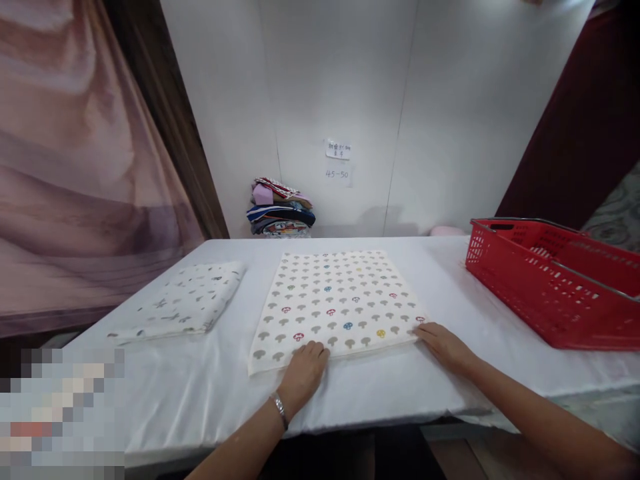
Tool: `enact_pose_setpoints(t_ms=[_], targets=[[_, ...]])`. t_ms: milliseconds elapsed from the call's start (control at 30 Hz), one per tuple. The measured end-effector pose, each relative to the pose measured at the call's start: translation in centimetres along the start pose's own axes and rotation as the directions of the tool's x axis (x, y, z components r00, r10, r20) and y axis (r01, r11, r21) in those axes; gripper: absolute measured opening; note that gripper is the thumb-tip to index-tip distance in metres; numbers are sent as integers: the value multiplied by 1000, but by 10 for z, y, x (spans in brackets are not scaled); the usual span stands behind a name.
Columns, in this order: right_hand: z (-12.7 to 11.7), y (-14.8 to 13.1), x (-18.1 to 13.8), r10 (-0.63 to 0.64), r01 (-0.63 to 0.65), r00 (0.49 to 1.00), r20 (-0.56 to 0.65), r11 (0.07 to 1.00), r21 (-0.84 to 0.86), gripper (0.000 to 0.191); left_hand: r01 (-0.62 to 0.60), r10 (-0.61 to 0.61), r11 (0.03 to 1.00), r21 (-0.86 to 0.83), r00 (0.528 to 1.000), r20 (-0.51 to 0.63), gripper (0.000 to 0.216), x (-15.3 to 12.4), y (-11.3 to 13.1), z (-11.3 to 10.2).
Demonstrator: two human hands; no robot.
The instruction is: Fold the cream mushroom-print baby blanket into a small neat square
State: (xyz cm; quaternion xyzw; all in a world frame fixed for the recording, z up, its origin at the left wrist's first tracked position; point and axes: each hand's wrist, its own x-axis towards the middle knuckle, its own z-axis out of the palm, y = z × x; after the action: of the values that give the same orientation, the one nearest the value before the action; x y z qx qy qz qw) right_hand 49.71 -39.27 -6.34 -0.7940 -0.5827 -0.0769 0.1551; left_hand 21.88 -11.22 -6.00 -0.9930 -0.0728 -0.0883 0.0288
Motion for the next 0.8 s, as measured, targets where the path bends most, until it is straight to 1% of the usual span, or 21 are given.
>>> enact_pose_setpoints(t_ms=[100,200,267,333,433,567,667,800], targets=[[9,-15,10,-21,21,999,30,1000,-1,37,-7,7,1000,-6,1000,-2,19,1,-1,0],[22,-32,23,-71,71,997,43,997,-6,38,-4,4,1000,-12,1000,-1,19,1,-2,-2],[26,-36,29,-93,94,995,41,995,-24,39,-2,2,1000,-23,1000,17,19,1,-1,-4],[28,-32,29,-100,101,995,30,994,-41,40,10,-8,999,-37,999,34,20,0,0,-6],[27,-14,24,-79,79,997,-4,995,-60,41,47,-45,997,-58,998,35,22,-1,3,-8],[31,8,18,-53,54,999,11,994,-92,40,105,-105,992,-69,994,14,21,-3,2,-6],[36,14,16,-34,35,999,12,994,-99,39,173,-173,984,-52,985,-4,23,-9,-8,-5],[42,15,17,-17,18,1000,15,997,-79,39,271,-271,962,3,962,-42,23,-27,-30,-7]])
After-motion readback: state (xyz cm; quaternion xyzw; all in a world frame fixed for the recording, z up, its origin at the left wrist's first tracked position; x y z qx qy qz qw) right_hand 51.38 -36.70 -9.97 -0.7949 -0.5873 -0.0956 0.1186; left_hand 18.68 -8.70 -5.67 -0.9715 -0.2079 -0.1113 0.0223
